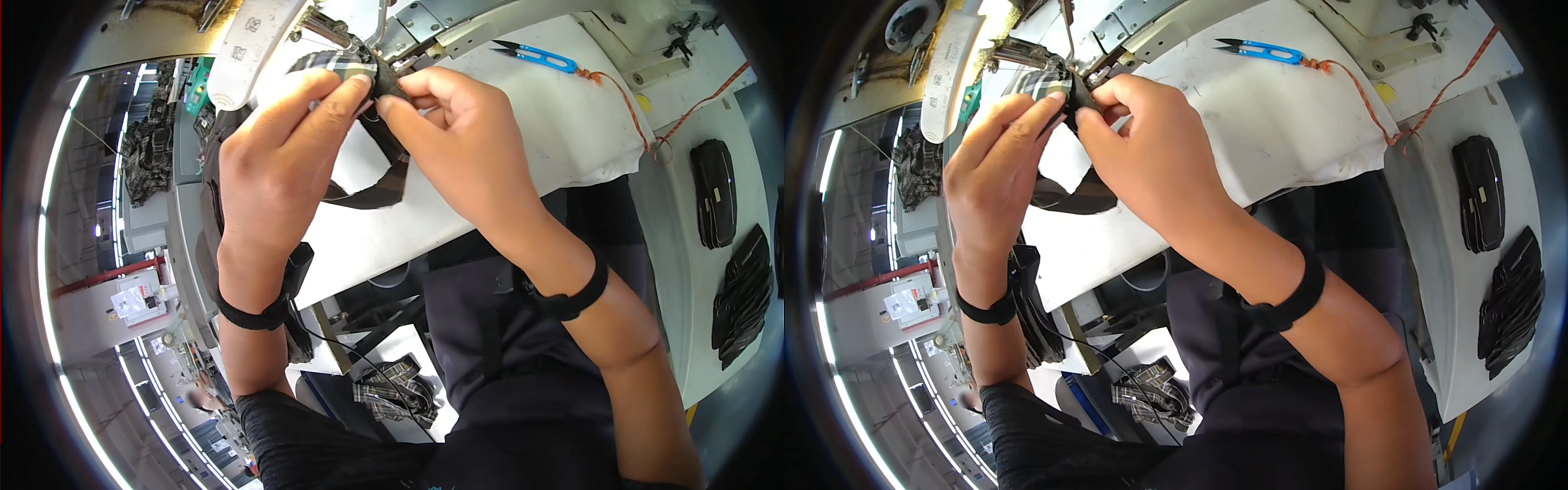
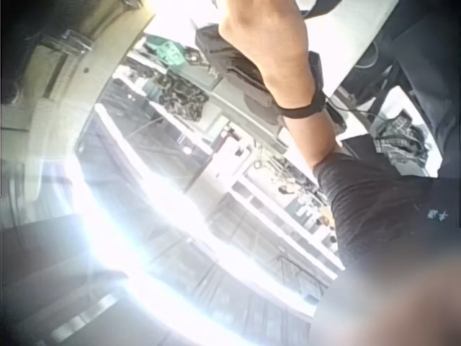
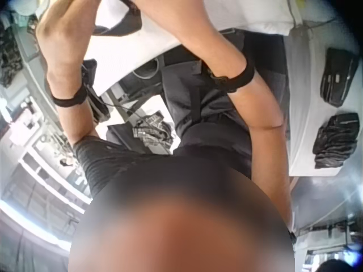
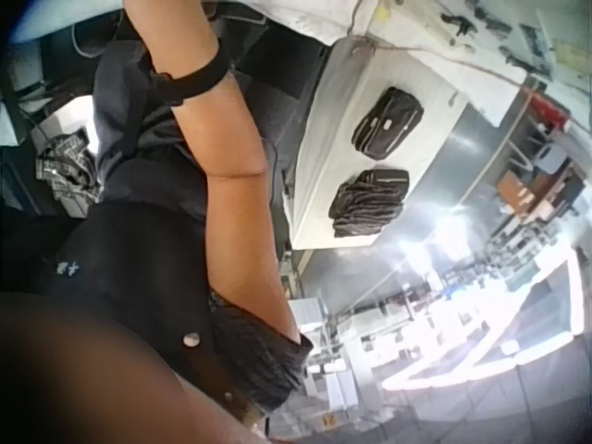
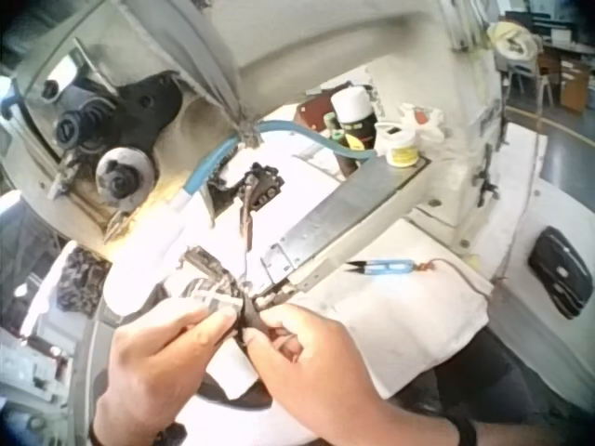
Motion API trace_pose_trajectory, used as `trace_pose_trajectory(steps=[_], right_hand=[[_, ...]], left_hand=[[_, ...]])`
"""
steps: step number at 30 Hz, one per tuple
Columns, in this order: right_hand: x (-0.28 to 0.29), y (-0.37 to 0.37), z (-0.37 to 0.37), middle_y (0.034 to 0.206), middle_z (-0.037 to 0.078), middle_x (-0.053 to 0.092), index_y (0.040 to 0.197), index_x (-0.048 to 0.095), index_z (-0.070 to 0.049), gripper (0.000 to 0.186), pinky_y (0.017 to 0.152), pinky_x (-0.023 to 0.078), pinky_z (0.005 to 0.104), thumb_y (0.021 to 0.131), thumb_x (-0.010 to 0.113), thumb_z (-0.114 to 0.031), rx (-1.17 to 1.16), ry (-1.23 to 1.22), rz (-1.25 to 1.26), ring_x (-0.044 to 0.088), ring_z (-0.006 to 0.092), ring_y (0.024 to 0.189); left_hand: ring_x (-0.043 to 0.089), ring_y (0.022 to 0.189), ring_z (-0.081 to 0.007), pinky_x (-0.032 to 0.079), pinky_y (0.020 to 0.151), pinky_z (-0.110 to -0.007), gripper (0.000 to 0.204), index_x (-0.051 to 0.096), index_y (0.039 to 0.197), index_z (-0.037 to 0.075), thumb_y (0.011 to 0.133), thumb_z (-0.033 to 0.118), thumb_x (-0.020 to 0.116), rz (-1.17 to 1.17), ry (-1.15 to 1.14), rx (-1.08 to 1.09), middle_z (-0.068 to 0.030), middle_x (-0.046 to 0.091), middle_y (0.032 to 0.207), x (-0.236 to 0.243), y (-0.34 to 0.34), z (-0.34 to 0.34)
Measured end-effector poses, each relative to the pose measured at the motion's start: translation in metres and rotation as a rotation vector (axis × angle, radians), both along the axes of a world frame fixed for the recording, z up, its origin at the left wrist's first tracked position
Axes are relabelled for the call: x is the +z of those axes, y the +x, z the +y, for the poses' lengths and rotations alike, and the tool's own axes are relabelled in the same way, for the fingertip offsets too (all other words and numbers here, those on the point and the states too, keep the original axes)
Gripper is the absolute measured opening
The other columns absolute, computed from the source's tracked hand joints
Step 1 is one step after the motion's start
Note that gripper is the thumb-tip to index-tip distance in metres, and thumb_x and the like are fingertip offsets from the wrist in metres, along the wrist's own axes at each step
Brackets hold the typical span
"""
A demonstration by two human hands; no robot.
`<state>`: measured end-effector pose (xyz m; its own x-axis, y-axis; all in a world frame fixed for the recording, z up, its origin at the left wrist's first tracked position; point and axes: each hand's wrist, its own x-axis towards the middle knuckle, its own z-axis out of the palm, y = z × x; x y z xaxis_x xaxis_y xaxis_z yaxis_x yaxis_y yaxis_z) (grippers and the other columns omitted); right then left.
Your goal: The recorder is sewing and assembling a plaid fabric and leather pouch using an industrial sewing machine.
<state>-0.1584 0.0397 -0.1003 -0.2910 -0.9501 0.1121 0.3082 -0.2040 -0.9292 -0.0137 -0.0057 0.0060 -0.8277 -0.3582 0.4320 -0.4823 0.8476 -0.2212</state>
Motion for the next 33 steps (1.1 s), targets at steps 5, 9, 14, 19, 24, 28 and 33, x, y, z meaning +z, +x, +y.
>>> trace_pose_trajectory(steps=[5, 9, 14, 19, 24, 28, 33], right_hand=[[-0.002, 0.003, 0.016, 0.072, 0.014, 0.068, 0.103, 0.069, 0.003, 0.016, 0.059, 0.049, 0.0341, 0.093, 0.064, -0.009, -0.003, -0.052, -0.043, 0.064, 0.0198, 0.060], [-0.007, -0.002, 0.012, 0.069, 0.016, 0.064, 0.101, 0.067, 0.003, 0.017, 0.057, 0.048, 0.0363, 0.095, 0.060, -0.011, 0.070, -0.088, 0.049, 0.063, 0.0218, 0.058], [0.005, -0.005, 0.004, 0.066, 0.020, 0.063, 0.088, 0.064, 0.003, 0.023, 0.057, 0.049, 0.0429, 0.096, 0.063, -0.018, -0.044, -0.048, 0.167, 0.064, 0.0334, 0.058], [0.019, -0.016, -0.016, 0.064, 0.024, 0.063, 0.065, 0.064, 0.002, 0.044, 0.062, 0.056, 0.0462, 0.096, 0.067, -0.029, -0.056, 0.030, 0.538, 0.068, 0.0413, 0.064], [0.019, -0.011, -0.020, 0.062, 0.020, 0.065, 0.065, 0.067, -0.001, 0.037, 0.055, 0.054, 0.0442, 0.091, 0.070, -0.027, -0.164, -0.007, 0.729, 0.069, 0.0377, 0.061], [0.022, 0.003, -0.025, 0.062, 0.014, 0.068, 0.064, 0.070, -0.008, 0.019, 0.052, 0.053, 0.0402, 0.079, 0.075, -0.020, -0.360, -0.084, 0.966, 0.072, 0.0315, 0.064], [0.023, 0.006, -0.024, 0.068, 0.014, 0.070, 0.073, 0.072, -0.006, 0.009, 0.056, 0.054, 0.0410, 0.076, 0.076, -0.014, -0.268, 0.019, 0.913, 0.073, 0.0325, 0.068]], left_hand=[[0.070, 0.073, -0.0258, 0.057, 0.067, -0.032, 0.019, 0.077, 0.106, 0.001, 0.087, 0.002, 0.078, 0.059, 0.186, 0.053, -0.0097, 0.073, 0.092, -0.001, -0.007, 0.002], [0.062, 0.075, -0.0052, 0.049, 0.067, -0.023, 0.014, 0.079, 0.104, -0.004, 0.094, 0.006, 0.077, 0.391, 0.586, 0.365, -0.0053, 0.074, 0.082, 0.003, -0.017, 0.006], [0.070, 0.085, -0.0101, 0.054, 0.078, -0.026, 0.014, 0.078, 0.105, -0.006, 0.096, 0.004, 0.074, 0.409, 0.359, 0.297, -0.0091, 0.080, 0.097, -0.003, -0.009, -0.001], [0.075, 0.084, -0.0212, 0.056, 0.080, -0.029, 0.014, 0.078, 0.108, -0.001, 0.095, 0.004, 0.074, 0.282, 0.091, 0.159, -0.0124, 0.079, 0.098, -0.012, -0.008, -0.006], [0.075, 0.082, -0.0231, 0.059, 0.077, -0.031, 0.021, 0.081, 0.107, 0.006, 0.086, 0.003, 0.083, 0.222, -0.245, 0.095, -0.0096, 0.076, 0.101, -0.026, -0.001, -0.009], [0.074, 0.083, -0.0211, 0.060, 0.073, -0.031, 0.024, 0.081, 0.106, 0.007, 0.083, 0.003, 0.086, 0.226, -0.243, -0.001, -0.0085, 0.073, 0.102, -0.025, -0.001, -0.009], [0.073, 0.083, -0.0206, 0.060, 0.071, -0.030, 0.028, 0.081, 0.110, 0.006, 0.082, 0.002, 0.086, 0.181, -0.208, -0.041, -0.0085, 0.073, 0.101, -0.028, 0.004, -0.006]])
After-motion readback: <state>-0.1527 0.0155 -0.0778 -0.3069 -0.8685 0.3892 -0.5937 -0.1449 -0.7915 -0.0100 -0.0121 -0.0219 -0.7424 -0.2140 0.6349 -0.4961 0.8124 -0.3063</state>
